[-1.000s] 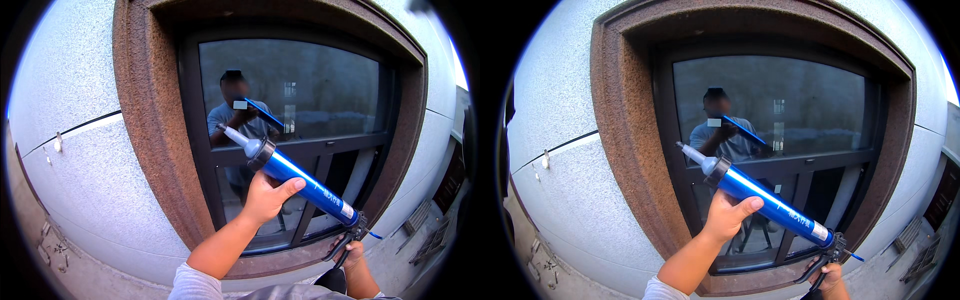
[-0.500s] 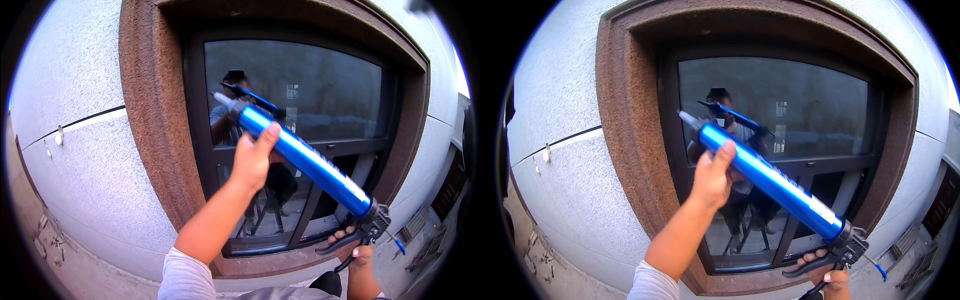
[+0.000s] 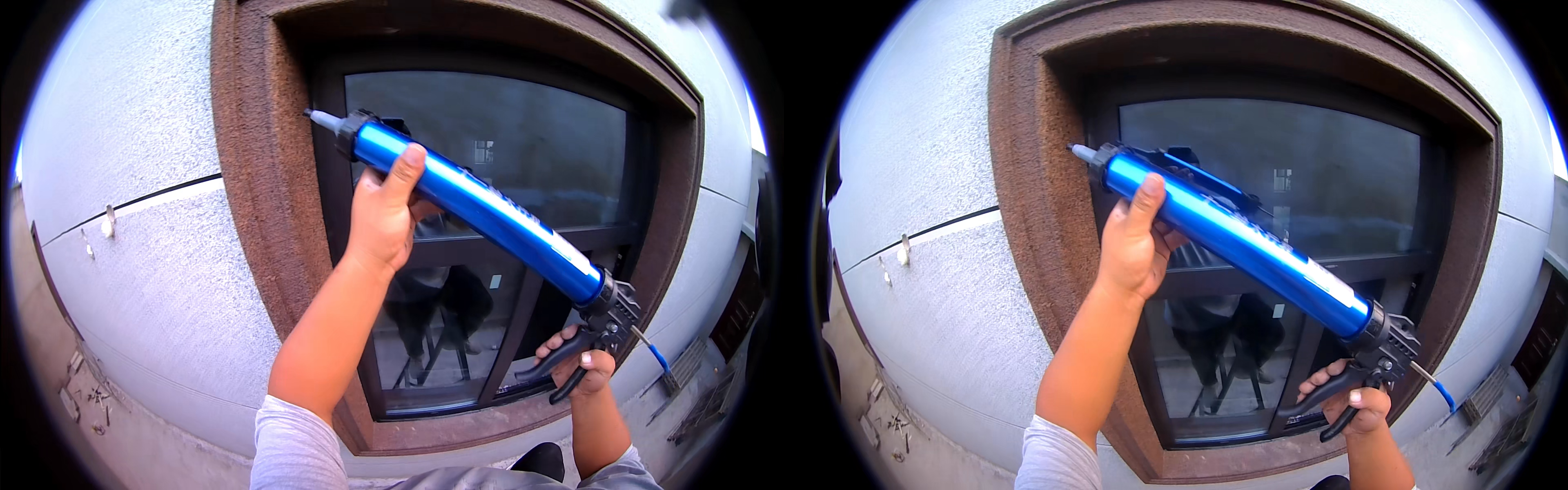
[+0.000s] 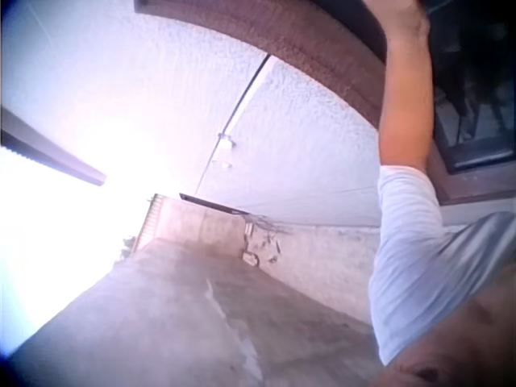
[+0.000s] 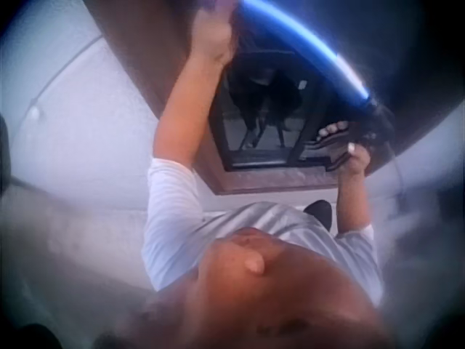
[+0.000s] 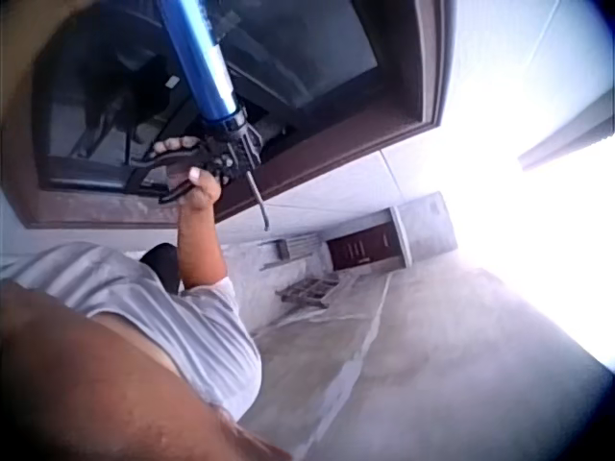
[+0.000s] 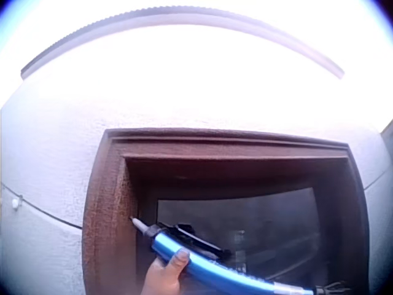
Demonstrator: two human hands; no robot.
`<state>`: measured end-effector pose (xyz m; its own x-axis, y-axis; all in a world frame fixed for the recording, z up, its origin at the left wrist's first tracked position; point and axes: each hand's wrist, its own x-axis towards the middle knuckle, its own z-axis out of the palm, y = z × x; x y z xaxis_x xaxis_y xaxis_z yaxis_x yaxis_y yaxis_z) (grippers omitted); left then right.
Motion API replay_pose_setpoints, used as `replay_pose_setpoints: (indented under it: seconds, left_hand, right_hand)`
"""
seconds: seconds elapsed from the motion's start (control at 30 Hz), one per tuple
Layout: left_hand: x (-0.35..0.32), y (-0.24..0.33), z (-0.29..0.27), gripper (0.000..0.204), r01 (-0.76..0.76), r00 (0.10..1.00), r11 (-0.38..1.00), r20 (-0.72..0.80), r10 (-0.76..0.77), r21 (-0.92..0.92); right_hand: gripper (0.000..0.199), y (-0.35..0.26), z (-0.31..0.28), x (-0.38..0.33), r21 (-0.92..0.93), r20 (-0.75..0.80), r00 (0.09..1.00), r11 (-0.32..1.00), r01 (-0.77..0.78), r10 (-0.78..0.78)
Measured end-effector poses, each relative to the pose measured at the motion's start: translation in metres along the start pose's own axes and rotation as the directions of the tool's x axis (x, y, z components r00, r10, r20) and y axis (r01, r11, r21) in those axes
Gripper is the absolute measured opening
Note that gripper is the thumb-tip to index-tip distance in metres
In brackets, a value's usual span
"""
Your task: The person positions a stepladder under a window, climbs it, and uses a caulking gun to apply sealant along the window frame edges. The person then descends and repositions the ladder to continue applying sealant to other sections of the frame.
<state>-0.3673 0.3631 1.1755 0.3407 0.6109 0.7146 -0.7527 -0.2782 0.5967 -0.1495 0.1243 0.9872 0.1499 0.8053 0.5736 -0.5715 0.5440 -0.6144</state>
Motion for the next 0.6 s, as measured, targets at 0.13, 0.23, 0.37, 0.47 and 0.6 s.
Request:
replay_pose_setpoints:
  seconds: [0.13,0.23,0.37,0.47,0.6]
  left_hand:
    - [-0.03,0.0,0.006,0.061,-0.037,0.999,0.994,0.008,0.036,0.103]
    - [-0.056,-0.007,0.006,0.054,-0.122,0.992,0.989,0.054,0.118,0.084]
    - [-0.085,-0.021,0.006,0.049,-0.179,0.978,0.972,0.133,0.16,0.154]
    - [-0.094,-0.023,0.012,0.051,-0.115,0.987,0.98,0.129,0.094,0.162]
    - [-0.094,-0.025,0.01,0.052,-0.078,0.993,0.971,0.108,0.054,0.228]
  right_hand:
    - [0.053,0.014,-0.041,-0.014,0.333,0.05,0.986,0.928,-0.166,0.158]
    - [0.055,0.031,-0.087,-0.03,0.411,0.101,0.963,0.871,-0.269,0.25]
    - [0.055,0.064,-0.122,-0.053,0.565,0.134,0.92,0.735,-0.376,0.368]
    - [0.055,0.081,-0.128,-0.068,0.611,0.138,0.898,0.678,-0.41,0.419]
    - [0.055,0.09,-0.133,-0.074,0.529,0.143,0.895,0.732,-0.43,0.423]
